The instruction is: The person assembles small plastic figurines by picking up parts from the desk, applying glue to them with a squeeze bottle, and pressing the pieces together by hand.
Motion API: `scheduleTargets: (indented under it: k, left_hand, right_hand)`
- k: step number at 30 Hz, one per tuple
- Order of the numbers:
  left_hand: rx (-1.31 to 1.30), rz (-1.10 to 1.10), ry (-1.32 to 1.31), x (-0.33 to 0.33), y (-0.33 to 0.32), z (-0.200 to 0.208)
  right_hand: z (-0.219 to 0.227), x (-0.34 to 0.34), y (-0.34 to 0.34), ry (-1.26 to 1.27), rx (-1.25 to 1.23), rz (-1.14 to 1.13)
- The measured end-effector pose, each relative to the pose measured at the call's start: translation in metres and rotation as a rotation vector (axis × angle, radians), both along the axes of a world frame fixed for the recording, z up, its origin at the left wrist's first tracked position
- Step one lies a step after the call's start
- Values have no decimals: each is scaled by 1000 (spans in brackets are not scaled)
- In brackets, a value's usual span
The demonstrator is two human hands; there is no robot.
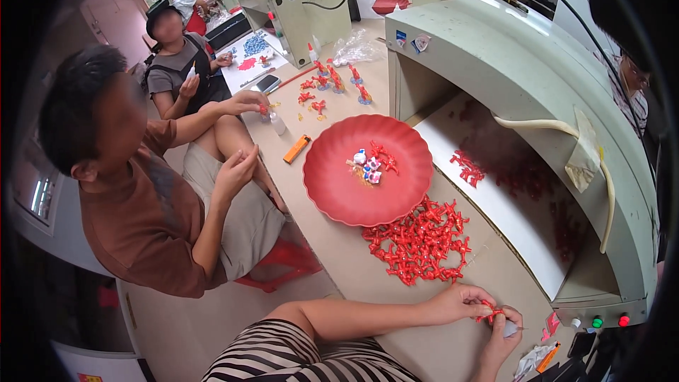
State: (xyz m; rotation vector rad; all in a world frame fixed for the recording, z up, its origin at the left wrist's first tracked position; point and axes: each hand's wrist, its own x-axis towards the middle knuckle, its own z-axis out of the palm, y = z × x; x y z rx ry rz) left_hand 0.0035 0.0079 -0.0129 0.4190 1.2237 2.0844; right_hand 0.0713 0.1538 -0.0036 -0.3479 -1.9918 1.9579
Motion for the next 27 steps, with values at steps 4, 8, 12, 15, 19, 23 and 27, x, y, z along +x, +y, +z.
scheduleTargets:
  k: [4,8,12,15,19,23,27]
  left_hand:
    - [-15,0,13,-4,1,2]
    - [-8,-14,8,-5,1,2]
    - [18,9,-11,-2,3,-2]
    - [31,19,-18,-1,3,-1]
    - [1,-16,-3,-2,1,2]
    - [-4,-8,7,-2,2,0]
    - [21,-2,9,-2,2,-1]
  right_hand:
    - [0,-3,1,-6,-15,-5]
    - [-1,-4,1,7,-31,-5]
    - [-1,-1,0,-4,-29,-7]
    - [-3,-1,0,-25,-27,-31]
    - [-8,0,4,7,12,3]
    - [-4,-1,1,3,24,-1]
    - [-5,-1,1,22,17,-8]
